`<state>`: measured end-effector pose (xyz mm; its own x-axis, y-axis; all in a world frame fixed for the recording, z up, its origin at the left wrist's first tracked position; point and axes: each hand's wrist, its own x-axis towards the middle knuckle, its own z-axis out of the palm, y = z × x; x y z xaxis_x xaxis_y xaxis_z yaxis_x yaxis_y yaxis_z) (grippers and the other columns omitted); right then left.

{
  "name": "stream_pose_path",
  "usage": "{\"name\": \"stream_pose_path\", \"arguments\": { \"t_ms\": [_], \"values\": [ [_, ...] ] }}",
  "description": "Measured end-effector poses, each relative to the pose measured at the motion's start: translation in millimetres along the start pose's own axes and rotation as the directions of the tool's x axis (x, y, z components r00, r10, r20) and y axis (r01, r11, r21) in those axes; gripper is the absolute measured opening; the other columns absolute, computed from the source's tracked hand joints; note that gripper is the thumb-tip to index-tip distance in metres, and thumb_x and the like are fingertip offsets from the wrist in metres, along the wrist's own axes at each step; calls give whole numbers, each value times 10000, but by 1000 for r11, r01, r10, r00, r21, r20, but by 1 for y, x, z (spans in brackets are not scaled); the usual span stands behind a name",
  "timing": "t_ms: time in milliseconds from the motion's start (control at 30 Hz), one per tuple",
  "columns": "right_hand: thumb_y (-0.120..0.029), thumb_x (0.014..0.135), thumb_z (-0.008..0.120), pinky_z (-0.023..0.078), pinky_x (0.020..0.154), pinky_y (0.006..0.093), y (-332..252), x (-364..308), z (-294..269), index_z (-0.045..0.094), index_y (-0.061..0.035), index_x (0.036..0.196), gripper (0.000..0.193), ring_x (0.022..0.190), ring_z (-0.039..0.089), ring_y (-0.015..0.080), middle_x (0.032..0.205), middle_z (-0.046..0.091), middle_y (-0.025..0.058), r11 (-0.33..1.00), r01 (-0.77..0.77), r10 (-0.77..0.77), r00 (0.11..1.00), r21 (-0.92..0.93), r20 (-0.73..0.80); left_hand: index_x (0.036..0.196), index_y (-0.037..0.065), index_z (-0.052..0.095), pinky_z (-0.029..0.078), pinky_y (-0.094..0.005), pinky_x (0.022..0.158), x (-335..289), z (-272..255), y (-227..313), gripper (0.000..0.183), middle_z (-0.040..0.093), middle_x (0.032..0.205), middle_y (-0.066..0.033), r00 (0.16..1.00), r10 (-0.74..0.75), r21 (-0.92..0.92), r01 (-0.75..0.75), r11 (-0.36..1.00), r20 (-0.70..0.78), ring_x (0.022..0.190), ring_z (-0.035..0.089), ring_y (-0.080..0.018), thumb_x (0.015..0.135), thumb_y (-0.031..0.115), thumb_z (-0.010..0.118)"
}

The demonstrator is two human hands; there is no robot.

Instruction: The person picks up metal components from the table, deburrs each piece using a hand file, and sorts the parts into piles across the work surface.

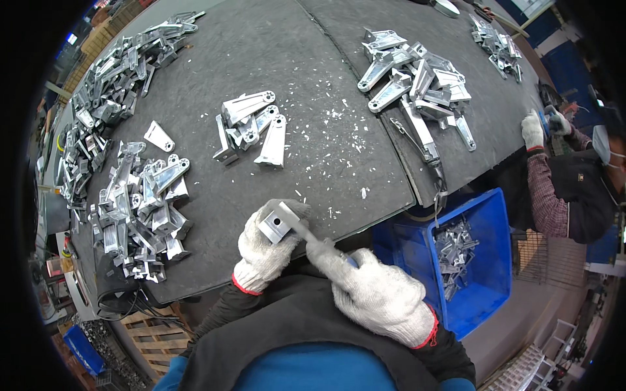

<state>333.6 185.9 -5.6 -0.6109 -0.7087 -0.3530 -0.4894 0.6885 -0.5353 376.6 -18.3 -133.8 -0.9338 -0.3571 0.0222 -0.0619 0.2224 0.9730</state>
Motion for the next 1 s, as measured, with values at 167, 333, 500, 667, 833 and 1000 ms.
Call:
{"name": "stream_pose_path", "arguments": {
  "t_ms": [167, 333, 500, 667, 833, 1000],
  "values": [
    [-173, 884, 703, 561, 526, 479, 0, 1, 7, 592, -371, 1438, 599, 663, 696, 367, 920, 653, 140, 965, -94, 60, 988, -245, -142, 1114, 115, 732, 581, -354, 839, 5, 1, 5, 370, 748, 990, -56, 1000, 29, 186, -27, 982, -9, 910, 729, -253, 767, 112, 858],
    [-182, 926, 670, 557, 519, 464, -3, 0, 15, 627, -404, 1407, 531, 621, 672, 346, 900, 636, 146, 919, -87, 24, 986, -385, -166, 1107, 98, 733, 574, -331, 830, 12, -5, 30, 319, 751, 987, -52, 990, -100, -23, 103, 994, 100, 917, 723, -202, 799, 76, 818],
    [-190, 955, 631, 557, 524, 465, -5, -1, 13, 623, -429, 1407, 511, 613, 662, 347, 863, 598, 153, 912, -90, 12, 981, -399, -195, 1123, 75, 729, 574, -290, 813, 14, -4, 28, 299, 753, 994, -29, 989, -91, 50, 85, 995, 118, 902, 708, -129, 836, 69, 815],
    [-165, 927, 651, 562, 524, 470, -5, 4, 8, 604, -400, 1433, 560, 614, 669, 351, 873, 604, 159, 902, -180, 105, 973, -392, -205, 1130, 81, 733, 568, -288, 794, 11, -1, 29, 284, 749, 985, -15, 975, -213, 116, 205, 972, 62, 883, 692, -103, 860, 109, 817],
    [-138, 885, 675, 565, 521, 475, 2, -1, 15, 594, -373, 1448, 616, 617, 675, 357, 891, 621, 156, 930, -175, 101, 967, -322, -235, 1141, 76, 728, 563, -278, 788, 13, -2, 27, 277, 749, 986, -15, 974, -210, 91, 202, 975, 90, 876, 688, -99, 878, 115, 809],
    [-139, 885, 682, 569, 520, 474, 6, 1, 18, 591, -369, 1453, 620, 601, 669, 356, 883, 630, 153, 936, -37, -39, 978, -349, -207, 1148, 98, 722, 567, -330, 635, 11, 0, 22, 338, 715, 873, -55, 973, -213, -157, 225, 962, 88, 689, 704, -166, 839, 184, 828]
  ]
}}
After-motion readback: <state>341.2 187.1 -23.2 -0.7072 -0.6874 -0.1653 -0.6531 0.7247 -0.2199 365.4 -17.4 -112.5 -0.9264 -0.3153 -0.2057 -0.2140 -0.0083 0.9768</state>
